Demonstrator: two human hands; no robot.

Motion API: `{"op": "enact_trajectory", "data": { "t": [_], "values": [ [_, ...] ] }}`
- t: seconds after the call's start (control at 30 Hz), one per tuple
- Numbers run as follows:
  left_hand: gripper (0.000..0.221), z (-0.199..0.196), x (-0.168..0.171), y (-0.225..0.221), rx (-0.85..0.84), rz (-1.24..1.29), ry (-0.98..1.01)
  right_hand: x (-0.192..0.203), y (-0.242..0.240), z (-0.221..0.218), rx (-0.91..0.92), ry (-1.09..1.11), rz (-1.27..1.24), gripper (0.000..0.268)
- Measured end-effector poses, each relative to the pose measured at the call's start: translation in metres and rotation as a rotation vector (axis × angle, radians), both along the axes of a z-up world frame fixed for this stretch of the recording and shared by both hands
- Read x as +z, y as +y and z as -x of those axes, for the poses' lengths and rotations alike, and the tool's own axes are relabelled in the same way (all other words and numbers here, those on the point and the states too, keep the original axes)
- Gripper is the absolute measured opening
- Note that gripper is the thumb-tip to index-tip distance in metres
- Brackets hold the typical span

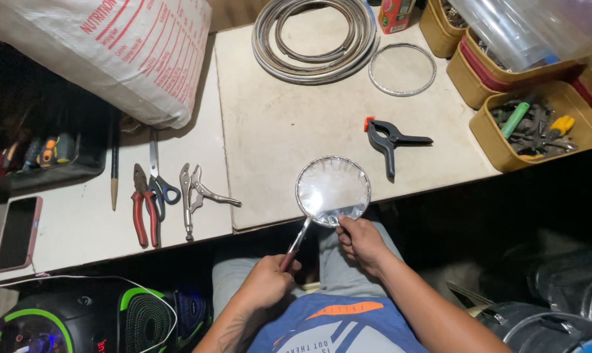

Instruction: Repairing a circular mesh strainer by crimping its metal rim using pliers.

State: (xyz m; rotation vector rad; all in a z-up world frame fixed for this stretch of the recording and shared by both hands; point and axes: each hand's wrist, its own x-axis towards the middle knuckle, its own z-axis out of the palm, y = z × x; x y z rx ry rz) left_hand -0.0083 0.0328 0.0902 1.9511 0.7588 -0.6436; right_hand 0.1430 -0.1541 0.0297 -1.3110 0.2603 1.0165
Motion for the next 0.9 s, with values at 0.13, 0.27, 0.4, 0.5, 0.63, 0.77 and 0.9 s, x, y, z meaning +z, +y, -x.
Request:
{"op": "enact_trajectory", "data": {
  "t": [0.13, 0.27, 0.4, 0.5, 0.63, 0.77, 0.9],
  "values": [
    [0.024, 0.0, -0.004, 0.001, -0.018, 0.003, -0.038, -0.006, -0.003, 0.0, -0.011, -0.011, -0.027, 0.04],
    [0.02, 0.0, -0.003, 0.0, -0.013, -0.018, -0.062, 0.0, -0.002, 0.001, -0.012, 0.024, -0.048, 0.039],
    [0.015, 0.0, -0.003, 0.001, -0.001, -0.03, -0.083, -0.005, -0.001, 0.002, -0.01, 0.018, -0.069, 0.04],
    [0.025, -0.002, -0.006, 0.003, -0.026, -0.063, -0.081, 0.005, 0.0, 0.003, -0.014, -0.005, -0.058, 0.04],
    [0.014, -0.003, 0.007, 0.003, -0.027, -0.047, -0.057, 0.002, 0.002, 0.004, -0.038, -0.029, -0.05, 0.04],
    [0.035, -0.002, 0.006, 0.0, -0.044, -0.042, -0.02, 0.001, 0.004, 0.005, -0.037, -0.016, -0.033, 0.039],
    [0.009, 0.0, -0.01, -0.003, -0.008, -0.038, -0.121, 0.002, 0.005, 0.004, -0.016, -0.014, -0.013, 0.04]
  ]
}}
